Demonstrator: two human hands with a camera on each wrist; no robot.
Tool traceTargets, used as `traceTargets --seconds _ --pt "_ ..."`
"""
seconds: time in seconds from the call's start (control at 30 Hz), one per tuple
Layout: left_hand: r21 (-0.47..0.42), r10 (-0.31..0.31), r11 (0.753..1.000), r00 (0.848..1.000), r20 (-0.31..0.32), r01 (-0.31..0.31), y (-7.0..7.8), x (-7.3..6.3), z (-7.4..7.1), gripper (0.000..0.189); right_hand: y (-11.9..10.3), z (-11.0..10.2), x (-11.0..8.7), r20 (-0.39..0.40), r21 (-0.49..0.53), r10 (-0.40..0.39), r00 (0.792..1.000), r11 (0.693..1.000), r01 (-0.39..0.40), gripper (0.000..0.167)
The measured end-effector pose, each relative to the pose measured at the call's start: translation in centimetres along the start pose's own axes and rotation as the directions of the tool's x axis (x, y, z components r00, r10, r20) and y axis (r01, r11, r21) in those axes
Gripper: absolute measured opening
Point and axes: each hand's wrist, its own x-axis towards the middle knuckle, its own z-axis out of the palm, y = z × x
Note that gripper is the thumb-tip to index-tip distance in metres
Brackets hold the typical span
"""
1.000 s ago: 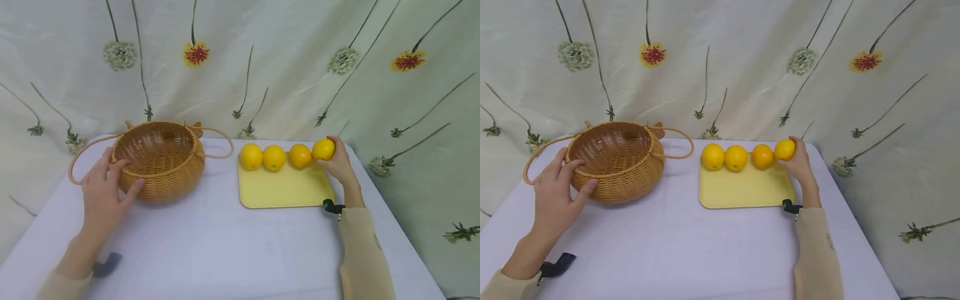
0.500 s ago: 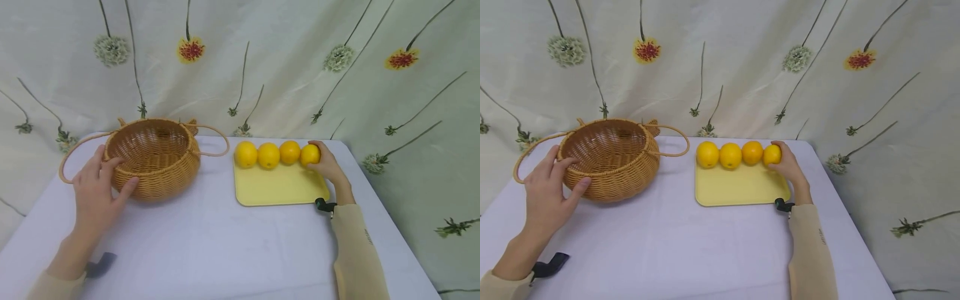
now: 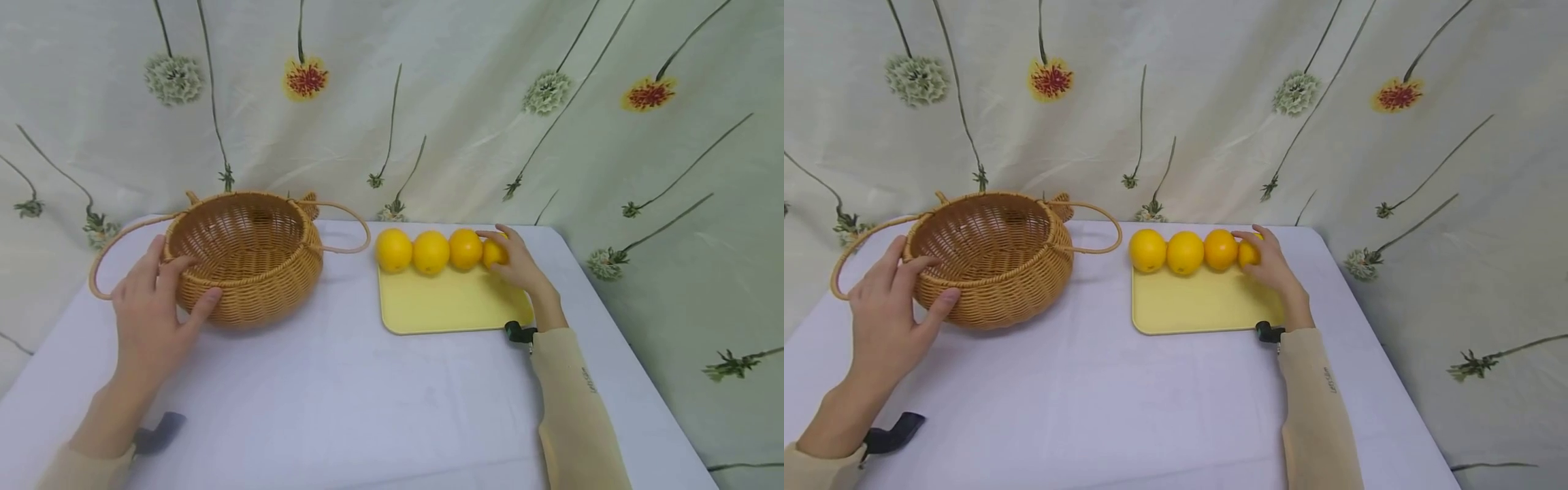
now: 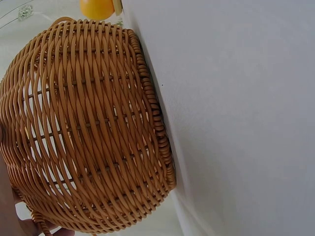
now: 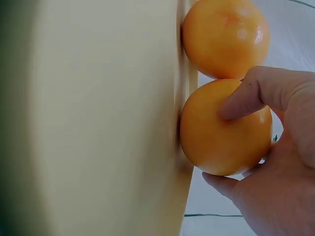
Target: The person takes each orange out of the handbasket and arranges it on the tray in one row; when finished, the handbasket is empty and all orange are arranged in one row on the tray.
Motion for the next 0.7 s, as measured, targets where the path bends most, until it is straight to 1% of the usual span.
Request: traceTargets --seconds 0.13,0.27,0.4,0.5,0.6,0.7 --pt "-0.002 0.003 1.000 1.000 0.001 -0.003 0.2 0.1 0.0 0.080 0.2 0.0 -0.1 -0.003 0.039 -0.014 1.000 0.999 0.014 0.065" --pt "-0.004 -0.002 1.000 1.000 0.000 0.002 0.2 0.1 0.1 0.079 0.6 0.0 0.0 -0.019 0.057 -0.017 1.000 0.998 0.018 0.070" --pt "-0.007 -0.001 1.000 1.000 -0.002 0.001 0.2 0.1 0.2 0.079 0.9 0.0 0.0 -0.055 0.086 0.049 0.997 0.995 -0.045 0.079" --pt "-0.011 -0.004 1.000 1.000 -0.002 0.004 0.2 0.1 0.2 0.079 1.1 0.1 0.0 -0.076 0.113 0.101 0.992 0.989 -0.093 0.081" --pt "-0.013 -0.007 1.000 1.000 -0.003 0.007 0.2 0.1 0.2 0.079 1.4 0.0 0.0 -0.067 0.133 0.111 0.992 0.986 -0.101 0.080" --pt "-0.014 -0.004 1.000 1.000 -0.006 0.003 0.1 0.1 0.3 0.080 1.6 -0.2 -0.2 -0.033 0.143 0.095 0.995 0.986 -0.090 0.080"
